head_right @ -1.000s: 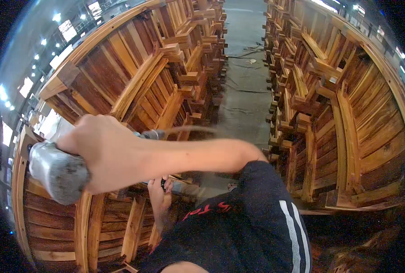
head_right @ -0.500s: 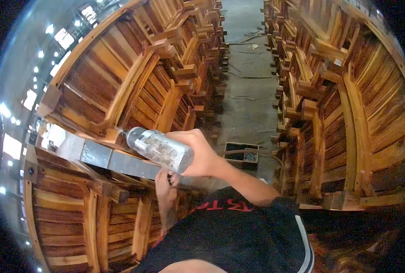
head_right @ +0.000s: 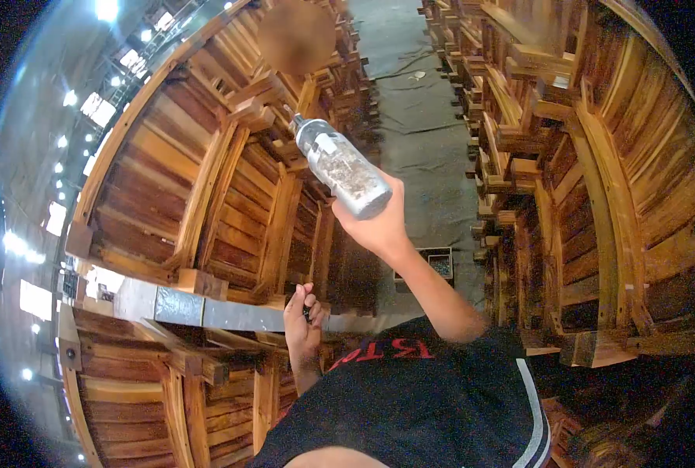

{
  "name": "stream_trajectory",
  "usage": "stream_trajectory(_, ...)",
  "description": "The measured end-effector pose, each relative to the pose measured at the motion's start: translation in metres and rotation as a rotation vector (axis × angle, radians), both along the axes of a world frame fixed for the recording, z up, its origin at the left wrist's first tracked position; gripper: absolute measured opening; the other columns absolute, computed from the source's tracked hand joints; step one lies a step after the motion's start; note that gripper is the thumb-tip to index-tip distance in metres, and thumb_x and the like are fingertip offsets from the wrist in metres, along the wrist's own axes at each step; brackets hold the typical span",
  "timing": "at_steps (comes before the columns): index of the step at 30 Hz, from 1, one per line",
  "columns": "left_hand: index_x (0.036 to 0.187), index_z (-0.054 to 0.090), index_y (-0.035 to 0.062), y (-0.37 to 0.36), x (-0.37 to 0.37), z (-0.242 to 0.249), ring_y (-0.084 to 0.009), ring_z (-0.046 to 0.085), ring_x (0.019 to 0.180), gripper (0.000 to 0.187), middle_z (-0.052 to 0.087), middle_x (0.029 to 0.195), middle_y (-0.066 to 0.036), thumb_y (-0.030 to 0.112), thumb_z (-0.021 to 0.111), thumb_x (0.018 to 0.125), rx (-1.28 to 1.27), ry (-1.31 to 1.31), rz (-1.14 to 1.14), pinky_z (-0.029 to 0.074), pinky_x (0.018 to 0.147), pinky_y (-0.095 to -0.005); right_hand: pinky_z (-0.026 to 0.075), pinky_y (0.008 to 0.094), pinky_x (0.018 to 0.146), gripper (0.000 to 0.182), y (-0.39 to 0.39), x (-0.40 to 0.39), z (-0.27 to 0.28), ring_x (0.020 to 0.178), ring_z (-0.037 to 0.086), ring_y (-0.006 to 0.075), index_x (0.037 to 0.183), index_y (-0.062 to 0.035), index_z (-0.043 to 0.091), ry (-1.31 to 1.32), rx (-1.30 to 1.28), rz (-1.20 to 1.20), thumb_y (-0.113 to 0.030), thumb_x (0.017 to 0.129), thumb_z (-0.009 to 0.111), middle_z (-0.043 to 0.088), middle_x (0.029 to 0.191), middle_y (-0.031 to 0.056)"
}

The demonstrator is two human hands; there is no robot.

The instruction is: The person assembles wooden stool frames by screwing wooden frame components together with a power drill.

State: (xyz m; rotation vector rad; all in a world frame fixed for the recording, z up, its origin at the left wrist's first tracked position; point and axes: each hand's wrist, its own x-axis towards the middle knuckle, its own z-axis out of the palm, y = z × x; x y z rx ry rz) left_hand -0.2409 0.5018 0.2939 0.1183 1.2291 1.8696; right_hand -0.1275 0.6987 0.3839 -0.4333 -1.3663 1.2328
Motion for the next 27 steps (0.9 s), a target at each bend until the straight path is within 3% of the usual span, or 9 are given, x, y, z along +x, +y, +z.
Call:
stream_trajectory(3, 0.096, 0.056, -0.0004, 0.011, 0.001, 0.004, -0.0048, 0.031, 0.048, 0.025, 0.037, 0.06, 0.004, 0.024, 0.053, 0.093, -0.02, 0.006, 0.005, 0.025, 0.041, -0.0193, 0.048, 0.0259, 0.071, 0.036, 0.014, 0.003, -0.004, 0.078, 0.062, 0.0105, 0.096, 0.0066, 0.06, -0.023, 0.033, -0.014, -0.006, 0.063, 0.069, 0.067, 0.085, 0.0095)
stream_trajectory(9, 0.097, 0.056, -0.001, 0.028, -0.005, 0.007, -0.0048, 0.031, 0.049, 0.025, 0.035, 0.06, 0.004, 0.024, 0.053, 0.093, -0.034, 0.034, -0.062, 0.025, 0.041, -0.019, 0.048, 0.0271, 0.07, 0.043, 0.039, -0.003, 0.008, 0.076, 0.063, 0.0137, 0.101, 0.0062, 0.058, 0.043, 0.164, -0.273, -0.005, 0.061, 0.072, 0.066, 0.085, 0.0117)
stream_trajectory(13, 0.097, 0.055, -0.0016, 0.034, -0.003, 0.012, -0.0051, 0.033, 0.05, 0.026, 0.037, 0.062, 0.003, 0.024, 0.053, 0.093, -0.02, 0.04, -0.06, 0.026, 0.042, -0.0189, 0.048, 0.0267, 0.073, 0.046, 0.049, -0.001, 0.024, 0.078, 0.062, 0.0125, 0.104, 0.0083, 0.057, 0.038, 0.109, -0.228, -0.003, 0.062, 0.071, 0.066, 0.085, 0.0122)
stream_trajectory(20, 0.102, 0.054, -0.0029, 0.016, -0.013, -0.006, -0.0073, 0.036, 0.054, 0.023, 0.044, 0.069, 0.0, 0.019, 0.051, 0.094, -0.06, 0.004, -0.011, 0.029, 0.045, -0.0195, 0.048, 0.0257, 0.073, 0.041, 0.059, 0.0, 0.034, 0.079, 0.06, 0.01, 0.105, 0.0087, 0.057, 0.18, 0.112, -0.274, -0.001, 0.066, 0.066, 0.066, 0.086, 0.0091)
stream_trajectory(27, 0.102, 0.052, -0.0013, 0.007, -0.028, -0.038, -0.0084, 0.036, 0.054, 0.023, 0.042, 0.069, 0.0, 0.02, 0.049, 0.095, -0.015, -0.139, -0.01, 0.029, 0.045, -0.0207, 0.049, 0.0259, 0.071, 0.025, 0.031, 0.018, 0.015, 0.078, 0.063, 0.0122, 0.095, 0.0035, 0.064, 0.167, -0.15, -0.153, 0.001, 0.07, 0.063, 0.067, 0.085, 0.0057)
